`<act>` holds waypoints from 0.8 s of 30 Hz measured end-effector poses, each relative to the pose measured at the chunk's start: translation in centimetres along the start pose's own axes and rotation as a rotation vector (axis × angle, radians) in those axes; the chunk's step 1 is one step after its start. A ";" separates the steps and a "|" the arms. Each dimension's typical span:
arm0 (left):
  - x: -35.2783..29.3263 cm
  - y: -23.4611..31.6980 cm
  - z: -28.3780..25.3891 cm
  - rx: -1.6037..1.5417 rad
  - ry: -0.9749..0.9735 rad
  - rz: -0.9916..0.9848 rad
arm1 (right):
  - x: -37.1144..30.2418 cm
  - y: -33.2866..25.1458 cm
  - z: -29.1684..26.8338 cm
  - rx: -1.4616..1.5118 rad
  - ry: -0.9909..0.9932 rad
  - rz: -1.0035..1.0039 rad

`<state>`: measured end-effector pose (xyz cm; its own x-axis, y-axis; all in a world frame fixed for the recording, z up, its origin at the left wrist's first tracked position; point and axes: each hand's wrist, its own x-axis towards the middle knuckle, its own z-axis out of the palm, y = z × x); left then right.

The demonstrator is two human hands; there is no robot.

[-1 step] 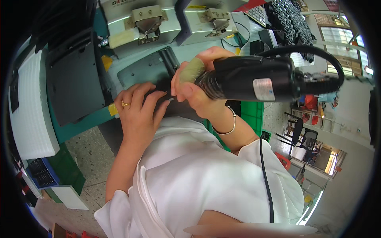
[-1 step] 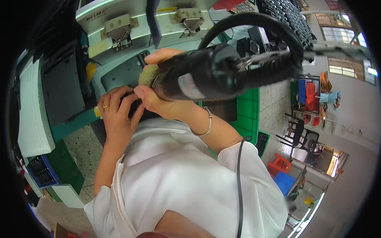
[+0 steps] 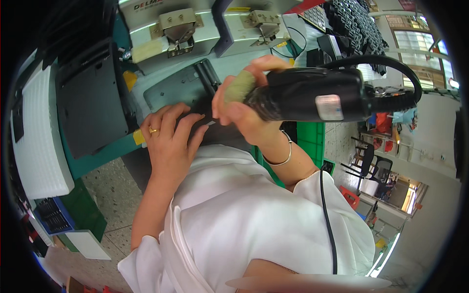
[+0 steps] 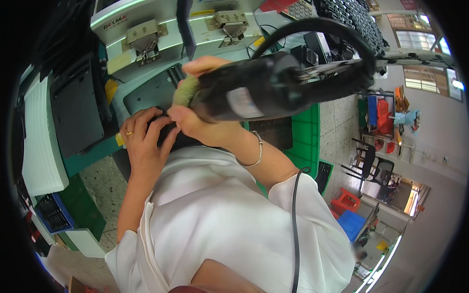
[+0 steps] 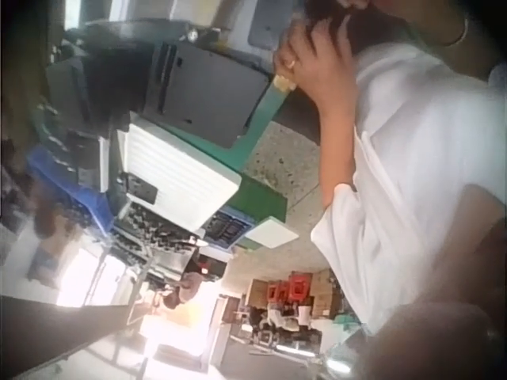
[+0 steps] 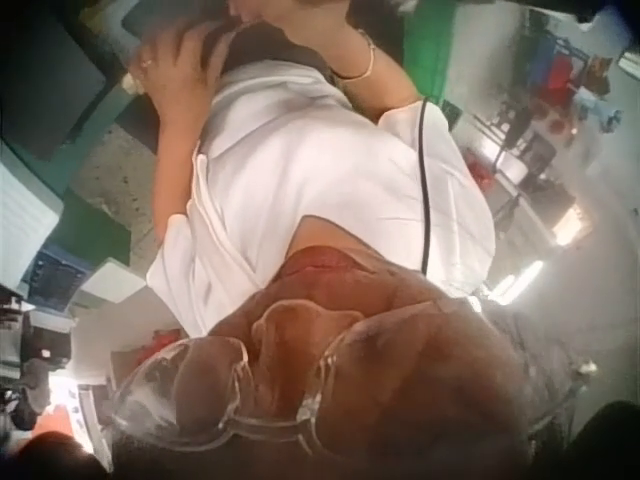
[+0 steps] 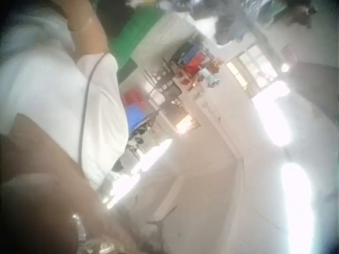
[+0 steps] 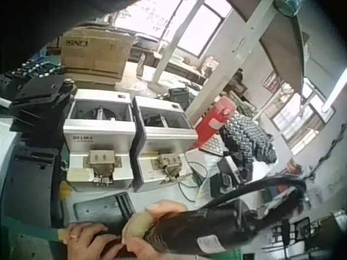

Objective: The person assembles plastic housing for electronic devices by hand, securing the circuit board housing with screws using an electric screwdriver.

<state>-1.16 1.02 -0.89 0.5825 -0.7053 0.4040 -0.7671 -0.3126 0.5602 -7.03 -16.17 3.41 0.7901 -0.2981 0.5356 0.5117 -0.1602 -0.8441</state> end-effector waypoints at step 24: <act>0.8 0.2 0.1 -0.011 -0.001 0.013 | 8.7 -2.6 -6.3 -0.050 0.538 -0.308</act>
<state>-0.88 0.34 -0.58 0.5727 -0.7095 0.4106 -0.7712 -0.2964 0.5634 -3.60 -24.24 10.08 0.3218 -0.6613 0.6776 0.6621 -0.3545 -0.6603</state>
